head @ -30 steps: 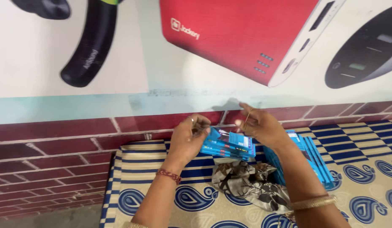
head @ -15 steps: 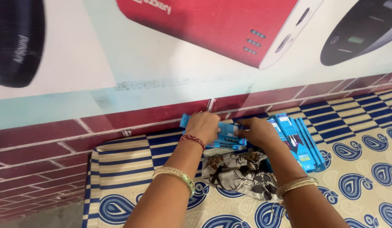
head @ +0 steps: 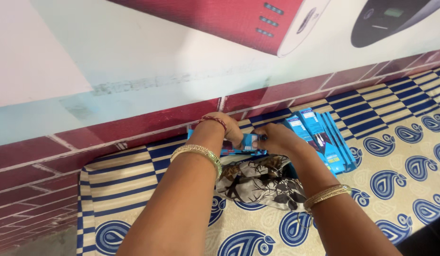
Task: The person wipes the surfaces of several small blue product boxes using a patterned cloth. After cleaning each box, the person places it into a neat stack on the table. The task continues until a small pile of cleaned boxes is formed.
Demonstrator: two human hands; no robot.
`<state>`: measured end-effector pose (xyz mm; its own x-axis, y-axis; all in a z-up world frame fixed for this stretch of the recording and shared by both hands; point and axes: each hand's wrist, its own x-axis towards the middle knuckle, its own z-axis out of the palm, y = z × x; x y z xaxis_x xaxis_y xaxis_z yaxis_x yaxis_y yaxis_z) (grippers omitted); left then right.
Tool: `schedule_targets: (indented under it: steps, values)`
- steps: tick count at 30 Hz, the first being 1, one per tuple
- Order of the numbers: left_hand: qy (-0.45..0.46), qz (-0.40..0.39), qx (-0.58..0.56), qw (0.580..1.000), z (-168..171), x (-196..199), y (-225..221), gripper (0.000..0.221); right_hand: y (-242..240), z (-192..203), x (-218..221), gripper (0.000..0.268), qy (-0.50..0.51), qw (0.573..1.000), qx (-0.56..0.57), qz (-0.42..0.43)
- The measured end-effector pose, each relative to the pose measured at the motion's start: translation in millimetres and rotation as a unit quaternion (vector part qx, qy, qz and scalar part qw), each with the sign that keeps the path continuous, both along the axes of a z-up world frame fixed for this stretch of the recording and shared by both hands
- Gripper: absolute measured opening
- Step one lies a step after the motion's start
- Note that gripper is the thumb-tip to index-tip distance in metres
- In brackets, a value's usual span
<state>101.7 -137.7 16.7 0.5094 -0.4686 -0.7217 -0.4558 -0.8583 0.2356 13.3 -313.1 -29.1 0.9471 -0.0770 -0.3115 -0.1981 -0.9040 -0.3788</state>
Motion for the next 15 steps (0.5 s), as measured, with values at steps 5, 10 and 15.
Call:
schedule_targets:
  steps: [5,10,15]
  values:
    - [0.062,0.024,-0.001,0.998,-23.6,6.2,-16.4,0.070,-5.3,-6.7,-5.4,0.051,-0.046,0.998,-0.038,0.030]
    - [0.060,0.053,-0.054,0.995,-31.4,-7.1,-1.4,0.078,3.1,-1.2,-14.7,0.057,-0.029,0.999,-0.035,0.010]
    - [0.002,0.090,-0.106,0.990,-28.0,-32.2,25.5,0.078,19.9,19.1,-29.4,0.059,-0.014,0.999,-0.049,0.014]
